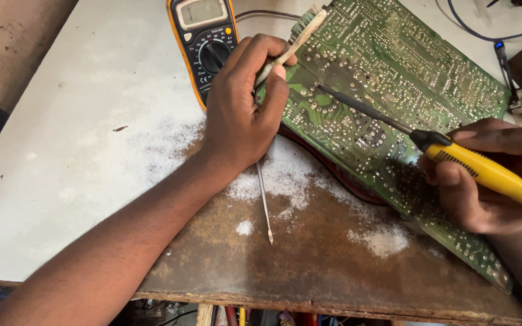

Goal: The person holds a large green circuit board on a workbench and brushes its surface and components with a toothbrush, working over different areas of the board. In the other hand they hold a soldering iron, using its tip to point at and touch spots on the board while brushing around them.

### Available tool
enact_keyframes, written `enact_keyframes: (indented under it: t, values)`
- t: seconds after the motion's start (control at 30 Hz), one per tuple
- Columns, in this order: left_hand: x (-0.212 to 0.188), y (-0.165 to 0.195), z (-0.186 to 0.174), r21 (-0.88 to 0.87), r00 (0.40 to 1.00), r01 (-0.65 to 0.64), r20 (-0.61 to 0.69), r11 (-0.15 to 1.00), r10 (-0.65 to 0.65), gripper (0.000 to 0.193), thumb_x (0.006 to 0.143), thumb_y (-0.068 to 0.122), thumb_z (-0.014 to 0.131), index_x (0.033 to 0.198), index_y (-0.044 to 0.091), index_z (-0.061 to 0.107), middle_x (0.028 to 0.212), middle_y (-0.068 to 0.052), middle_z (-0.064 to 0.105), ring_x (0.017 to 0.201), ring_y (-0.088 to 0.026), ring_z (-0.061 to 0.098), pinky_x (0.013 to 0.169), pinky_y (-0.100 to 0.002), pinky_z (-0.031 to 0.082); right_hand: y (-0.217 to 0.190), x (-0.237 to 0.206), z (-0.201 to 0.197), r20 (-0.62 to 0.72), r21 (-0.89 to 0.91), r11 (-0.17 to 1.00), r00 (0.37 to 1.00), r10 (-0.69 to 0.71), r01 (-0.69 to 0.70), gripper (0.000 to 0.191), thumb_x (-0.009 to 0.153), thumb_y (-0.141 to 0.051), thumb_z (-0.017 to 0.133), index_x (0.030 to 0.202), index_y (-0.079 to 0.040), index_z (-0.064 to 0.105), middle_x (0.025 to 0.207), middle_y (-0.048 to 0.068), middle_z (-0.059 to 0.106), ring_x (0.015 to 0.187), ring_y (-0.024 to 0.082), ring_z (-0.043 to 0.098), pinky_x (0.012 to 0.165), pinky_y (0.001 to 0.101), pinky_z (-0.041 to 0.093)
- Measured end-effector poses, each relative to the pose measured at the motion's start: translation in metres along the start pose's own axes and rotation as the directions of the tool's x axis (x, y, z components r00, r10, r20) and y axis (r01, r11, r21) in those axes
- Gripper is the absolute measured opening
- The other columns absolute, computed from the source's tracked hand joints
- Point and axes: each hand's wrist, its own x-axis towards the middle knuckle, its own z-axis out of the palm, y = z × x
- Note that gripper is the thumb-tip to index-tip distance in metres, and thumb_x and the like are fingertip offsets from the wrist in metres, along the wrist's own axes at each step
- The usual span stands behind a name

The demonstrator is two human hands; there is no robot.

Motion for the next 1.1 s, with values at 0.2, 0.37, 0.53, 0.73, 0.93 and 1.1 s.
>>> enact_keyframes:
  t: [0.2,0.37,0.53,0.73,0.93,1.1]
  values:
    - [0.021,-0.010,0.027,0.119,0.997,-0.038,-0.067,0.992,0.046,0.014,0.106,0.005,0.055,0.115,0.003,0.066,0.108,-0.006,0.053,0.082,-0.010,0.056,0.070,-0.028,0.050,0.031,0.002,-0.015,0.022,-0.062,0.998,1.000,0.002,0.000,0.015,0.097,0.002,0.068,0.100,0.014,0.060,0.080,0.019,0.066,0.068,0.020,0.072,0.060,0.0274,0.060]
    - [0.019,-0.005,0.021,0.104,0.999,0.019,-0.037,0.994,-0.015,0.014,0.106,0.005,0.056,0.115,0.004,0.067,0.108,-0.004,0.054,0.077,-0.007,0.056,0.066,-0.028,0.047,0.018,-0.004,-0.012,-0.031,-0.004,0.987,0.987,0.158,-0.158,0.025,0.094,-0.003,0.066,0.102,0.015,0.050,0.077,0.015,0.065,0.073,0.017,0.070,0.064,0.0252,0.058]
    - [0.022,-0.001,0.012,0.123,0.998,0.045,-0.044,0.991,-0.040,0.015,0.104,0.005,0.059,0.116,0.005,0.069,0.103,-0.004,0.055,0.079,-0.010,0.055,0.066,-0.029,0.045,0.021,0.004,-0.006,-0.003,-0.018,0.991,0.991,0.130,-0.130,0.025,0.096,0.001,0.066,0.114,0.013,0.052,0.079,0.017,0.066,0.067,0.018,0.071,0.060,0.0269,0.059]
    - [0.023,0.005,0.026,0.118,0.998,0.048,-0.038,0.992,-0.044,0.016,0.102,0.005,0.059,0.116,0.004,0.068,0.101,-0.005,0.057,0.081,-0.010,0.059,0.067,-0.029,0.048,0.029,0.005,-0.014,-0.006,0.112,0.993,0.999,0.048,-0.047,0.034,0.094,0.005,0.062,0.112,0.013,0.034,0.074,0.014,0.062,0.065,0.015,0.068,0.050,0.0238,0.055]
    - [0.029,0.007,0.035,0.102,0.994,0.101,-0.041,0.990,-0.098,0.017,0.100,0.004,0.059,0.113,0.003,0.068,0.099,-0.006,0.059,0.080,-0.013,0.062,0.068,-0.031,0.049,0.035,0.001,-0.016,-0.010,0.074,0.997,0.999,0.031,-0.030,0.033,0.097,0.003,0.062,0.112,0.009,0.034,0.083,0.019,0.063,0.067,0.016,0.073,0.057,0.0263,0.058]
    - [0.033,0.005,0.046,0.098,0.993,0.109,-0.060,0.989,-0.104,0.016,0.100,0.005,0.060,0.114,0.003,0.069,0.101,-0.008,0.062,0.084,-0.016,0.066,0.074,-0.033,0.051,0.039,0.006,-0.016,-0.019,0.099,0.989,0.993,0.114,-0.111,0.033,0.094,0.001,0.062,0.110,0.010,0.035,0.082,0.018,0.066,0.071,0.016,0.074,0.058,0.0239,0.061]
